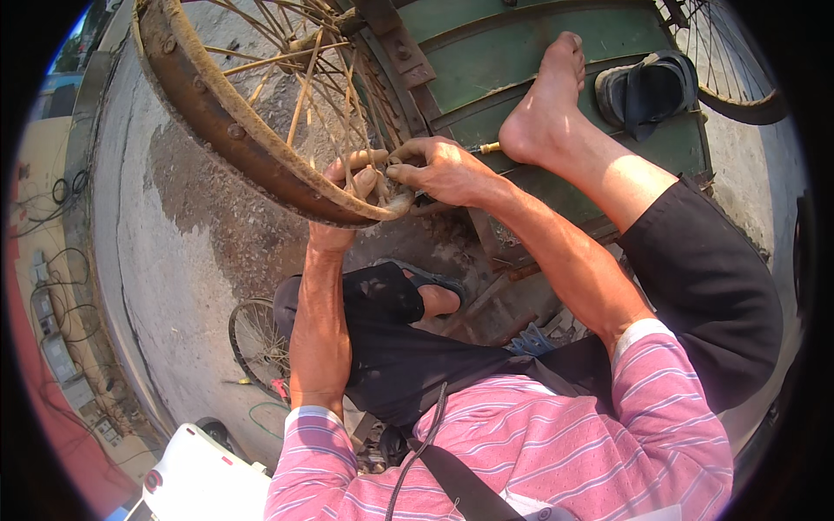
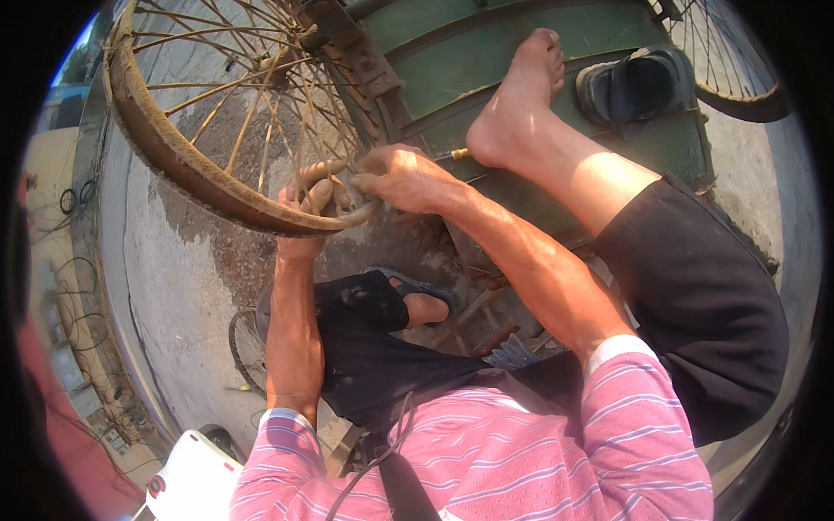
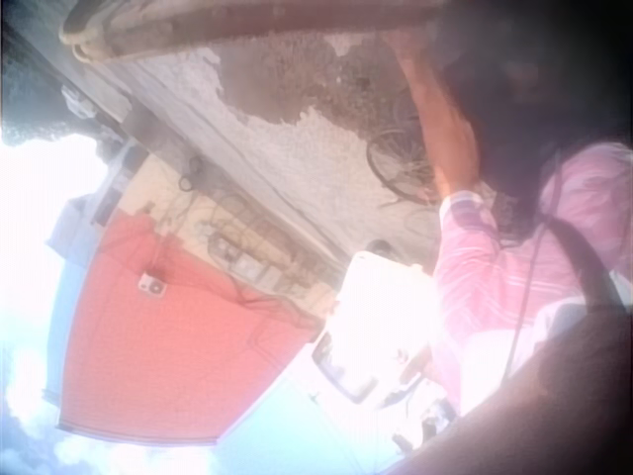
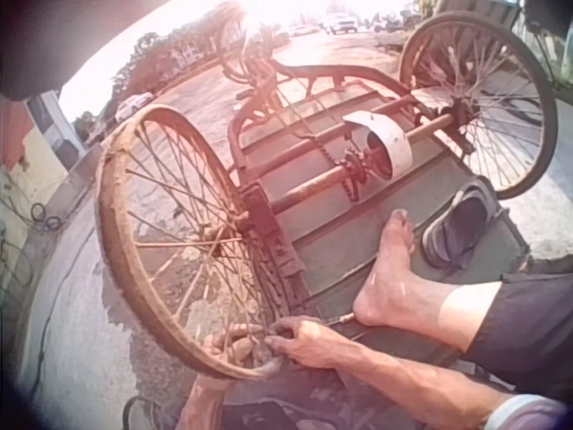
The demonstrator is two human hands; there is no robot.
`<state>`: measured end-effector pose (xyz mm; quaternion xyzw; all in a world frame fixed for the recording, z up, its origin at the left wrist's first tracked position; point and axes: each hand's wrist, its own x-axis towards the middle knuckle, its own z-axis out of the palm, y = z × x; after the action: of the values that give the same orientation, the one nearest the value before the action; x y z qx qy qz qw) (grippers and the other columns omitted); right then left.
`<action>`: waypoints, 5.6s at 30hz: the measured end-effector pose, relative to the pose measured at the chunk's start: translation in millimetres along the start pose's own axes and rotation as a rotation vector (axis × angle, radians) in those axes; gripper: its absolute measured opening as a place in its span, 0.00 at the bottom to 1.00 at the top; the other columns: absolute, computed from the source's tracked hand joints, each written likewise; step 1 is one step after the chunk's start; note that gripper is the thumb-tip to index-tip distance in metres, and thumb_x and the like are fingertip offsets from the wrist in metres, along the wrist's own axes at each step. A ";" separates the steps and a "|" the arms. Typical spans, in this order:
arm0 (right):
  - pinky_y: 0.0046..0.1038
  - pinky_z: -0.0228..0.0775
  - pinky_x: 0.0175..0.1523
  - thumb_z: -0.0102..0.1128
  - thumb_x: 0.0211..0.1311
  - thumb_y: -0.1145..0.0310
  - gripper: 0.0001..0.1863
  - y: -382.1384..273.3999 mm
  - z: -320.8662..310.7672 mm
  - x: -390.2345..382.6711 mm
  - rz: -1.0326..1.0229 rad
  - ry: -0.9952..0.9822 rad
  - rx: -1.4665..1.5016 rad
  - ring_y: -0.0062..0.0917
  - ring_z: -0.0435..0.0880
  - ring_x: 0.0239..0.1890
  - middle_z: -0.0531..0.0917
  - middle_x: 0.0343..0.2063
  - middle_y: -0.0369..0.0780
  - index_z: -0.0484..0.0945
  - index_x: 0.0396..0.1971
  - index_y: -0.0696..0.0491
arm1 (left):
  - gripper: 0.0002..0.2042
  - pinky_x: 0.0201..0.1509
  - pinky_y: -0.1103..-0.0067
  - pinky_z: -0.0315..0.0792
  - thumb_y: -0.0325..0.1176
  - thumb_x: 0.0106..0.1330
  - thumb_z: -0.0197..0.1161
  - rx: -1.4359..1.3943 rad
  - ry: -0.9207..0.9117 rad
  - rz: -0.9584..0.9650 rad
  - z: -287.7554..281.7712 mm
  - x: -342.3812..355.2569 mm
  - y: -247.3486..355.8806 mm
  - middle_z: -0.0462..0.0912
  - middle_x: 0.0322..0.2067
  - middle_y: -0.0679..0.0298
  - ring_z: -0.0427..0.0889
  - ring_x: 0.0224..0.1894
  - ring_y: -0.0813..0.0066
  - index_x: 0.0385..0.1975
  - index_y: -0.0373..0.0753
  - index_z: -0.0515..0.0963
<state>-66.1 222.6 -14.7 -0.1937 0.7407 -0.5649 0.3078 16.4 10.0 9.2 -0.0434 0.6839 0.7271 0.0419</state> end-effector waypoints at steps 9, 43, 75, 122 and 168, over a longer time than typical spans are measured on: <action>0.35 0.78 0.56 0.71 0.65 0.50 0.30 0.9 4.8 -2.9 0.053 0.033 0.011 0.33 0.87 0.50 0.88 0.49 0.48 0.84 0.53 0.62 | 0.16 0.38 0.83 0.79 0.33 0.78 0.66 -0.064 0.000 0.021 4.0 1.8 -2.8 0.88 0.34 0.65 0.85 0.34 0.81 0.58 0.30 0.83; 0.23 0.71 0.35 0.68 0.73 0.58 0.17 9.9 24.0 -9.4 0.207 0.161 0.393 0.15 0.77 0.30 0.83 0.30 0.33 0.85 0.49 0.58 | 0.15 0.42 0.70 0.75 0.41 0.72 0.63 0.502 0.076 -0.079 -6.9 6.6 -16.6 0.86 0.36 0.58 0.84 0.37 0.69 0.43 0.34 0.87; 0.34 0.79 0.48 0.61 0.74 0.51 0.27 -22.5 18.7 -21.5 0.143 0.191 0.045 0.27 0.88 0.39 0.91 0.38 0.46 0.87 0.52 0.63 | 0.11 0.40 0.75 0.75 0.38 0.72 0.71 0.521 -0.069 -0.005 -25.5 4.3 -12.0 0.84 0.35 0.69 0.79 0.38 0.80 0.44 0.37 0.85; 0.28 0.79 0.50 0.65 0.74 0.57 0.21 6.3 16.7 -7.3 0.066 0.049 0.319 0.20 0.87 0.43 0.89 0.40 0.41 0.82 0.50 0.61 | 0.12 0.38 0.74 0.81 0.35 0.63 0.82 0.393 -0.047 -0.120 8.2 5.3 19.7 0.89 0.35 0.69 0.85 0.37 0.78 0.40 0.38 0.88; 0.30 0.80 0.48 0.68 0.72 0.57 0.20 6.3 30.3 -15.9 0.075 0.232 0.199 0.22 0.87 0.41 0.91 0.39 0.41 0.86 0.48 0.62 | 0.14 0.53 0.61 0.80 0.27 0.67 0.65 0.758 -0.061 0.255 -21.4 -3.9 -32.7 0.89 0.49 0.54 0.86 0.52 0.49 0.51 0.38 0.86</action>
<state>-33.6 212.7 -22.1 -0.0681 0.7184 -0.6421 0.2587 24.3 -9.4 -24.0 0.0821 0.9020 0.4236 -0.0152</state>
